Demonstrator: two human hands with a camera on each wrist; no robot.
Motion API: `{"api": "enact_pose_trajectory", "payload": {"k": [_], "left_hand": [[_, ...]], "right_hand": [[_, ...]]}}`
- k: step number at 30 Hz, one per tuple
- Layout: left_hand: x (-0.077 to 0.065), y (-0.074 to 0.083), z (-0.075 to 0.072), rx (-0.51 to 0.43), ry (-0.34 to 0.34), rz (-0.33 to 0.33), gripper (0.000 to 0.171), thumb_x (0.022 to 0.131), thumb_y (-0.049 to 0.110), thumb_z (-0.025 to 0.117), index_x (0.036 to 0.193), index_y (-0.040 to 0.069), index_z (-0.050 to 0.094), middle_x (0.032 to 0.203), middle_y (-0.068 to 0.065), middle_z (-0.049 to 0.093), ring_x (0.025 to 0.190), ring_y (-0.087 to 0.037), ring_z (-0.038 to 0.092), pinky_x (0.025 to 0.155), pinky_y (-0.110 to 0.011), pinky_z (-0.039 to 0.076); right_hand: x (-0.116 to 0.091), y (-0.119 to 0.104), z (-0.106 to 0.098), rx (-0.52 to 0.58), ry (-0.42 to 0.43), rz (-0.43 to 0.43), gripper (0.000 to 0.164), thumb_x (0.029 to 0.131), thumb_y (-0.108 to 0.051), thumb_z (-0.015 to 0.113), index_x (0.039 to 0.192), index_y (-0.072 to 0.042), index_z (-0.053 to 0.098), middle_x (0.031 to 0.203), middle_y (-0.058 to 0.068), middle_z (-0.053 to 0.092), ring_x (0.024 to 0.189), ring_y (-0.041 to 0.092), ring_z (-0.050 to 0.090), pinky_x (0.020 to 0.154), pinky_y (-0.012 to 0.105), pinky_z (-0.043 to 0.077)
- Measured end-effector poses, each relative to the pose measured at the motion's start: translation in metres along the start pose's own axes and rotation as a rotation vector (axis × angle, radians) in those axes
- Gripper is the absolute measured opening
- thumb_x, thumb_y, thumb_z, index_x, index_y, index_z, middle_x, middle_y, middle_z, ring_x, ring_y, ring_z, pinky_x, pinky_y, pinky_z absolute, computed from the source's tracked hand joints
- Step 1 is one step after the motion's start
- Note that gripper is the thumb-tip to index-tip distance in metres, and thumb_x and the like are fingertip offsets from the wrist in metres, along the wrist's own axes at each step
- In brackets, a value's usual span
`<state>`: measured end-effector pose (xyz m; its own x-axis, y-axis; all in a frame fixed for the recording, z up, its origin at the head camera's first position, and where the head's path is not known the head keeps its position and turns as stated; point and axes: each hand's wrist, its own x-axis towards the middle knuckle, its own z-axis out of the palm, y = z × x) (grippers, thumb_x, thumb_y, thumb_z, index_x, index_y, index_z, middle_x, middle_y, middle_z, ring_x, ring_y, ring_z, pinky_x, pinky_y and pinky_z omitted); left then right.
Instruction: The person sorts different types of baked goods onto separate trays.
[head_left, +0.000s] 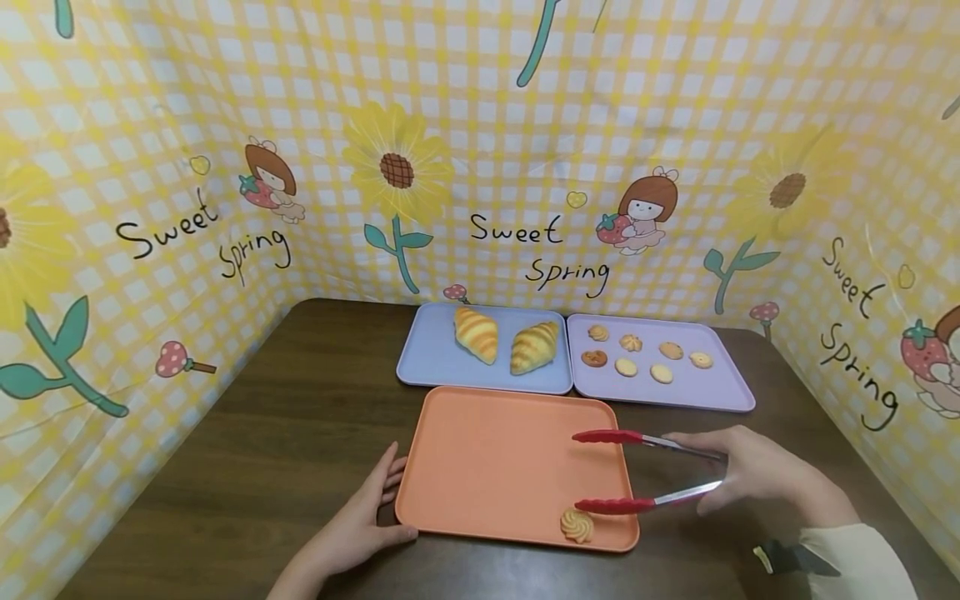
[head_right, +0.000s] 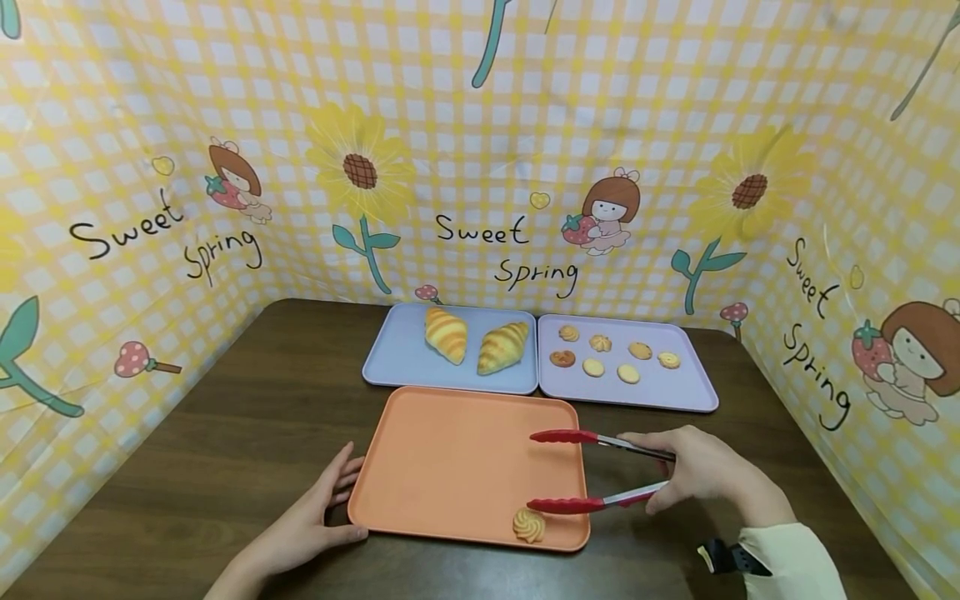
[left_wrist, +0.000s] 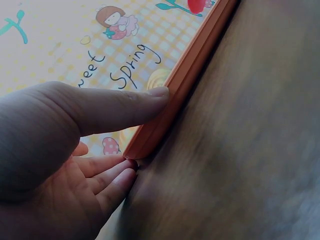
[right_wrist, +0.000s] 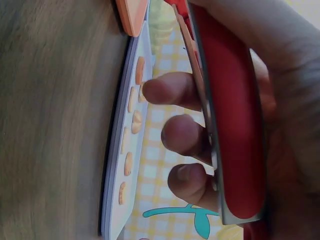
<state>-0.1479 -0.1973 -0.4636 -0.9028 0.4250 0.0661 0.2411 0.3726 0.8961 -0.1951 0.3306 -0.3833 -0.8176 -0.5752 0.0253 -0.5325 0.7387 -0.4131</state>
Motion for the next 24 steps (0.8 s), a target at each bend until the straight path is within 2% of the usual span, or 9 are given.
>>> {"api": "enact_pose_trajectory", "payload": {"k": [6,9,13,16,20,21,24], "left_hand": [[0.000,0.000,-0.001,0.005,0.002,0.005,0.112,0.084,0.016,0.082,0.155,-0.008,-0.001,0.154,-0.033,0.026,0.141,-0.046,0.028,0.108,-0.030,0.039],[0.001,0.000,-0.001,0.011,0.003,0.008,0.112,0.084,0.017,0.082,0.155,-0.008,-0.001,0.154,-0.033,0.026,0.141,-0.047,0.028,0.108,-0.032,0.039],[0.001,0.000,-0.002,0.013,-0.002,-0.002,0.112,0.084,0.017,0.082,0.155,-0.008,-0.002,0.154,-0.033,0.026,0.141,-0.047,0.028,0.108,-0.033,0.039],[0.001,0.000,-0.002,0.012,-0.005,-0.012,0.112,0.084,0.017,0.082,0.155,-0.007,-0.002,0.154,-0.033,0.025,0.141,-0.047,0.028,0.108,-0.033,0.039],[0.001,0.001,-0.002,0.015,-0.002,-0.007,0.112,0.084,0.016,0.082,0.155,-0.008,-0.001,0.154,-0.033,0.026,0.141,-0.047,0.028,0.108,-0.034,0.040],[0.001,0.001,-0.001,0.015,-0.001,-0.006,0.112,0.084,0.016,0.082,0.155,-0.008,-0.001,0.154,-0.033,0.026,0.140,-0.047,0.028,0.108,-0.034,0.040],[0.000,0.002,-0.001,0.015,0.001,0.003,0.112,0.083,0.016,0.082,0.154,-0.009,-0.001,0.153,-0.034,0.026,0.140,-0.047,0.028,0.107,-0.033,0.040]], "right_hand": [[-0.002,0.002,0.002,0.055,-0.023,-0.077,0.080,0.064,-0.038,0.092,0.134,-0.011,0.064,0.119,0.002,0.071,0.092,0.006,0.061,0.077,0.025,0.050],[-0.001,0.001,0.005,0.080,-0.032,-0.086,0.080,0.066,-0.038,0.092,0.134,-0.009,0.064,0.118,0.004,0.071,0.089,0.007,0.061,0.075,0.024,0.050],[0.000,-0.004,0.010,0.125,-0.039,-0.055,0.081,0.066,-0.038,0.092,0.135,-0.006,0.062,0.108,0.003,0.072,0.079,0.011,0.056,0.068,0.024,0.047],[0.002,-0.010,0.016,0.135,-0.030,0.011,0.085,0.066,-0.041,0.092,0.137,-0.006,0.060,0.097,-0.002,0.070,0.075,0.010,0.055,0.063,0.024,0.045],[0.004,-0.017,0.023,0.129,-0.010,0.084,0.089,0.065,-0.043,0.092,0.138,-0.004,0.059,0.091,-0.004,0.068,0.073,0.008,0.053,0.060,0.025,0.045],[0.004,-0.018,0.024,0.127,-0.007,0.088,0.089,0.065,-0.043,0.092,0.138,-0.004,0.059,0.095,-0.003,0.069,0.074,0.008,0.054,0.062,0.025,0.046],[0.004,-0.021,0.028,0.151,-0.013,0.086,0.088,0.065,-0.043,0.092,0.137,-0.004,0.060,0.088,-0.002,0.068,0.073,0.007,0.053,0.060,0.025,0.047]]}}
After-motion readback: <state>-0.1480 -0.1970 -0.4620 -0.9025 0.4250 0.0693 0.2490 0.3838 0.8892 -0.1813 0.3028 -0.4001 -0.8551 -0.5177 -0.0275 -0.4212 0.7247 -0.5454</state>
